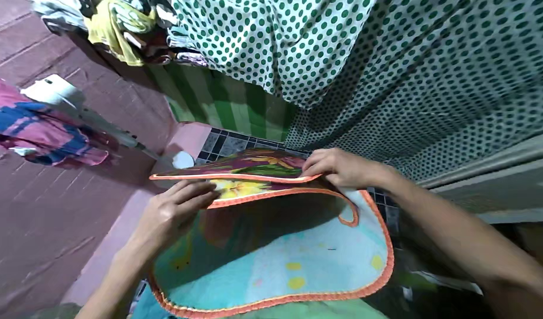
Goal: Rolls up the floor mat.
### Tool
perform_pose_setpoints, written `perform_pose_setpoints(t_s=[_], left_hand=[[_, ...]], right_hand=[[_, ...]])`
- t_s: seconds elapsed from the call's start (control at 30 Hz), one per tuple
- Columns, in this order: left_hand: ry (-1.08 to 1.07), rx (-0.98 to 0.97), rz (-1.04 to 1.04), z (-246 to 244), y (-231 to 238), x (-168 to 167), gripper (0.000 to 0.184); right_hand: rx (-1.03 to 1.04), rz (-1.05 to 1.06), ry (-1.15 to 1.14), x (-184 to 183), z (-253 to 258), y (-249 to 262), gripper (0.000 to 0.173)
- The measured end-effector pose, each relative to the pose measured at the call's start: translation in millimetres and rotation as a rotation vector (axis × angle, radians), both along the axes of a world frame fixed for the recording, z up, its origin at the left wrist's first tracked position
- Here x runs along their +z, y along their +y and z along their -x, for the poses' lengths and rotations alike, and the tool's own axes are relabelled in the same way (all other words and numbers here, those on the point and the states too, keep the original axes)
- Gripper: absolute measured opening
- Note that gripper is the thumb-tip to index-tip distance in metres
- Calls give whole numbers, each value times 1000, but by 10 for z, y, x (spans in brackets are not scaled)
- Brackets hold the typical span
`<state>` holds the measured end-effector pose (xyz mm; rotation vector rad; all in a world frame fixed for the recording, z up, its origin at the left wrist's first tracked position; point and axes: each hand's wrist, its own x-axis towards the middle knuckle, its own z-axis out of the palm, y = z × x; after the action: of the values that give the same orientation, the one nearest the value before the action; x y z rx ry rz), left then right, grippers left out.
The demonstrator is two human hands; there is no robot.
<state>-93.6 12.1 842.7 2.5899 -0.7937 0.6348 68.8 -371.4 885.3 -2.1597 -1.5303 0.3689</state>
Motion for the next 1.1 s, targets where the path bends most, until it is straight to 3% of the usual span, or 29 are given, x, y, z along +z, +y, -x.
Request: perform_pose_setpoints(t_s=[0.23, 0.37, 0.43, 0.53, 0.6, 0.67, 0.73, 0.87, 0.93, 1.0, 1.1], left_hand=[[79, 43, -86, -470, -199, 14, 20], [137, 170, -71, -601, -264, 173, 15], [159, 203, -93, -678, -262, 304, 14], [167, 183, -132, -849, -235, 453, 12], [185, 139, -182, -967, -230, 579, 15], [189, 92, -225, -1045, -237, 684, 16], [198, 50, -255, -1051, -264, 733, 16], [224, 42, -260, -937, -252, 708, 13], [252, 49, -203, -883, -219, 651, 11], [359, 59, -129, -816, -176, 630, 34], [731, 138, -32, -680, -131, 778, 66]], right_hand=[[67, -284, -24, 88, -130, 245, 39], [-109, -317, -441, 357, 220, 325, 34], [1, -299, -604, 493, 596, 351, 25], [303, 131, -624, 274, 867, 297, 16], [339, 477, -649, -11, 824, 227, 15], [283, 693, -723, -257, 750, 155, 23], [209, 808, -743, -349, 719, 172, 31], [215, 843, -856, -432, 678, 395, 27], [245, 886, -720, -404, 686, 589, 22], [222, 866, -518, -357, 809, 818, 17], [256, 551, -358, -238, 1316, 1086, 12]])
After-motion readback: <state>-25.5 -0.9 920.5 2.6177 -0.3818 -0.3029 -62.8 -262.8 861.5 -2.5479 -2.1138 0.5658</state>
